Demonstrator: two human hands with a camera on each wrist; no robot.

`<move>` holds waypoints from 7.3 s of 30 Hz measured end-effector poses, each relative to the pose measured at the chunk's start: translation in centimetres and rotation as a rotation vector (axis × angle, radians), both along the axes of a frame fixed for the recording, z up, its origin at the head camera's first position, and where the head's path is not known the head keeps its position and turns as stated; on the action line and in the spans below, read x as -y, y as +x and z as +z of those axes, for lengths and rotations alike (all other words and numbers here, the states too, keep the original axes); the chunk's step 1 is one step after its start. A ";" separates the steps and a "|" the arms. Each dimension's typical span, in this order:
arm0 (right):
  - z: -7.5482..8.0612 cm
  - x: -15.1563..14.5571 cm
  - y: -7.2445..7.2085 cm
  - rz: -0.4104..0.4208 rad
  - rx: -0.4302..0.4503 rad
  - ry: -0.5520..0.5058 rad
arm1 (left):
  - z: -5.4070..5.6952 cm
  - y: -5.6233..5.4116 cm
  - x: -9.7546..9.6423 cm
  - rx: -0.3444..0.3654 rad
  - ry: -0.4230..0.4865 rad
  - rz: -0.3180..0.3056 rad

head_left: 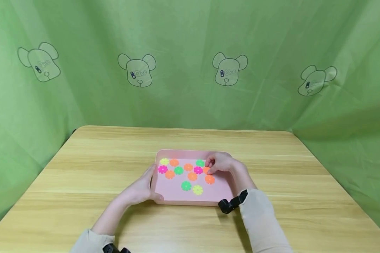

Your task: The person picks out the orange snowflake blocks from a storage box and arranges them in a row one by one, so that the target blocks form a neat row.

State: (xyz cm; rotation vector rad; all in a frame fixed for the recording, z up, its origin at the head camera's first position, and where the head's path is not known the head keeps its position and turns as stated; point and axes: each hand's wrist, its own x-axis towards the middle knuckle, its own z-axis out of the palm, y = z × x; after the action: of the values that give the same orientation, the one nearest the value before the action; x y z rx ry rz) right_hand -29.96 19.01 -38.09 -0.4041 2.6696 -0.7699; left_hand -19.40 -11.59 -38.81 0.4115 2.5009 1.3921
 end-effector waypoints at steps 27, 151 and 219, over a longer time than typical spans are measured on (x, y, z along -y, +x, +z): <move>-0.4 -1.1 -0.1 -0.001 0.088 -0.305 | 0.1 0.1 -0.1 0.002 -0.015 0.002; 1.0 -15.1 3.5 -0.177 0.058 -0.411 | 0.2 0.5 0.1 0.000 0.009 -0.008; 0.1 4.7 -0.6 0.057 0.179 -0.293 | 0.2 0.3 0.0 -0.001 0.028 -0.018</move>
State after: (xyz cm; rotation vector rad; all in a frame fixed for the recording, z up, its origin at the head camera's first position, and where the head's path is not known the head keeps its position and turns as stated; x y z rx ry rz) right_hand -30.59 14.28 -38.01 -0.4567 2.3757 -1.1276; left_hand -19.08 -11.62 -38.64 0.4396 2.4750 1.4217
